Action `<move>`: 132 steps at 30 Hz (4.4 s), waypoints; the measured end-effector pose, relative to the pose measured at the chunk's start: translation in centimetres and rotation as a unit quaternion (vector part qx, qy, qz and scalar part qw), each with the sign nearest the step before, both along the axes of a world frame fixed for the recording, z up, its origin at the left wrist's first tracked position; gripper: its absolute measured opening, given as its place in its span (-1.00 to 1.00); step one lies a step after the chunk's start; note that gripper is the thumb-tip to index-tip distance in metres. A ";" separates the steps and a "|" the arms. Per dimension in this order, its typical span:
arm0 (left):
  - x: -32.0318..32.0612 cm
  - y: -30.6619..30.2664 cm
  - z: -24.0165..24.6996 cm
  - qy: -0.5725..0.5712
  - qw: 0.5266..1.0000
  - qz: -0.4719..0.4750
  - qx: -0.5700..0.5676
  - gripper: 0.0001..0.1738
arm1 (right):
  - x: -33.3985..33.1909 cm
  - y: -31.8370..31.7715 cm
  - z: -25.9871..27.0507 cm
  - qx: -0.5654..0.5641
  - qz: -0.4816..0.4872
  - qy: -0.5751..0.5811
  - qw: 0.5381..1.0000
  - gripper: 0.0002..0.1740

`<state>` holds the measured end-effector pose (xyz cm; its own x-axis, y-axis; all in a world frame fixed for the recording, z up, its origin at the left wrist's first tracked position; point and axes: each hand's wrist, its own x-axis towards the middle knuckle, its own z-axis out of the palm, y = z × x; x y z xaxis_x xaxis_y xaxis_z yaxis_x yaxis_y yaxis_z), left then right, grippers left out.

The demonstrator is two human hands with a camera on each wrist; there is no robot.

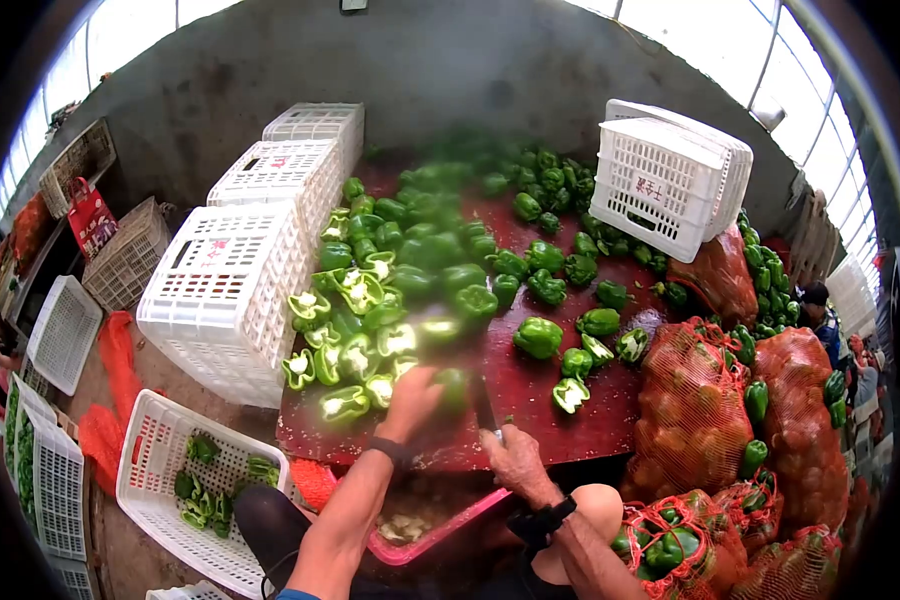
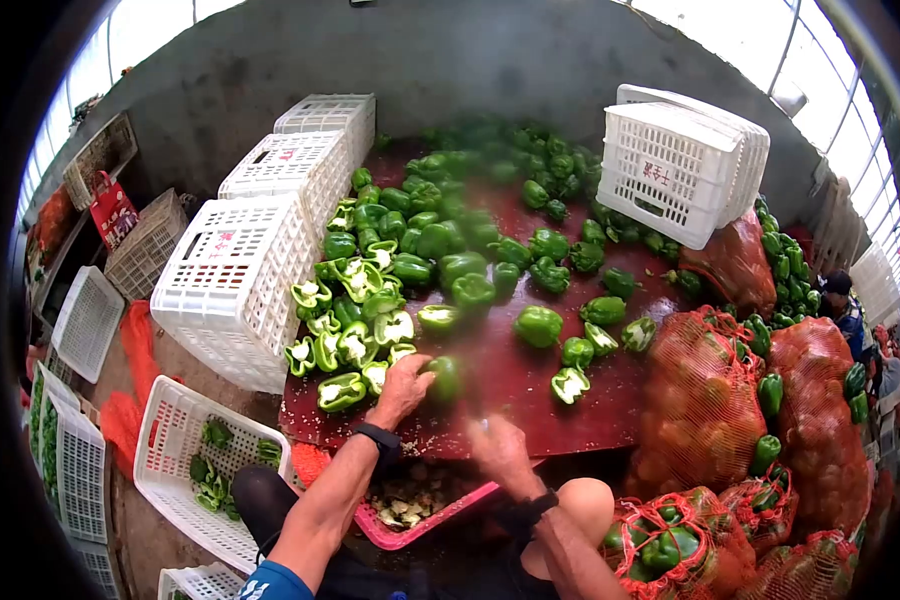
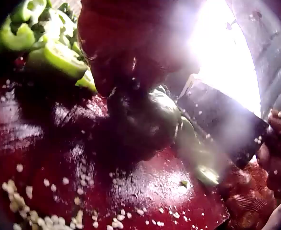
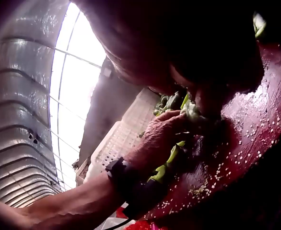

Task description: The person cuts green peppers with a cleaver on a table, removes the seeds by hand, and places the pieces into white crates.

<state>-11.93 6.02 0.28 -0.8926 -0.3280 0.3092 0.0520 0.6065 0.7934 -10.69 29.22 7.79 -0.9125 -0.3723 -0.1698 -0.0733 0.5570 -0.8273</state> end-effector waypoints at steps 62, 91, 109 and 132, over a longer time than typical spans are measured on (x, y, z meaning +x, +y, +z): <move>-6.9 7.7 1.0 -0.165 0.977 -0.080 -0.112 -0.64 | -8.7 1.1 6.5 -0.128 -0.083 0.008 0.988 -0.70; -2.3 7.6 0.7 0.125 0.923 -0.231 -0.280 -0.65 | -9.6 0.7 6.3 -0.038 -0.006 0.175 0.984 -0.67; -11.0 -8.1 3.5 0.021 0.943 0.014 -0.331 -0.57 | -11.0 2.2 7.5 -0.089 -0.082 0.158 0.980 -0.75; -4.4 6.9 3.2 -0.032 0.974 0.001 -0.225 -0.32 | -12.1 3.1 3.8 0.014 -0.123 0.127 0.984 -0.62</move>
